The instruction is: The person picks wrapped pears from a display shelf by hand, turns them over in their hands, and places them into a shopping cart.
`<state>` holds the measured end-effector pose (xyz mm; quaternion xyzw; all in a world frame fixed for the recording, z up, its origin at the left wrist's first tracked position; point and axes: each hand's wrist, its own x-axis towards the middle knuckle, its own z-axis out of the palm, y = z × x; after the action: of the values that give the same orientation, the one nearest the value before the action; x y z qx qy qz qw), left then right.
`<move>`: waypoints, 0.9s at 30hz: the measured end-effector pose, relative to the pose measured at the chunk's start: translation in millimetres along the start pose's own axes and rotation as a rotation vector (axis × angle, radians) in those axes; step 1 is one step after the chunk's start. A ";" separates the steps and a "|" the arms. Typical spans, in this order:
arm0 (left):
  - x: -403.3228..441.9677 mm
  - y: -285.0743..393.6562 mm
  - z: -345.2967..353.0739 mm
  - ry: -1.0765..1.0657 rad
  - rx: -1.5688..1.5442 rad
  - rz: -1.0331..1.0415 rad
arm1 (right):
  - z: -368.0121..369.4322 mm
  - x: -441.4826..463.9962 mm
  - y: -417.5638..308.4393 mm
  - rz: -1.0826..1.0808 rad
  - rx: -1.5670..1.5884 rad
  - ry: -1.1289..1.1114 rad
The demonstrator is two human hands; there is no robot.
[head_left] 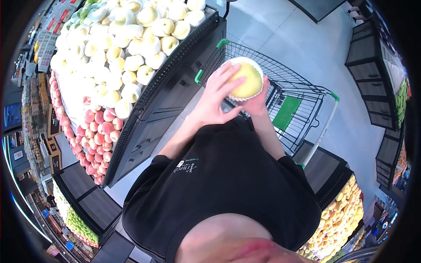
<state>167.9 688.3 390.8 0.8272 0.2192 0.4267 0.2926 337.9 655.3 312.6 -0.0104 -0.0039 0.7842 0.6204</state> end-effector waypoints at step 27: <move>-120.3 -244.3 -17.7 -0.386 -0.872 -1.050 | -79.0 9.1 52.0 -0.189 -0.440 0.500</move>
<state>60.5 799.0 165.6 0.4807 0.3425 0.1237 0.7977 286.9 651.6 232.5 -0.3354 -0.0216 0.6770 0.6548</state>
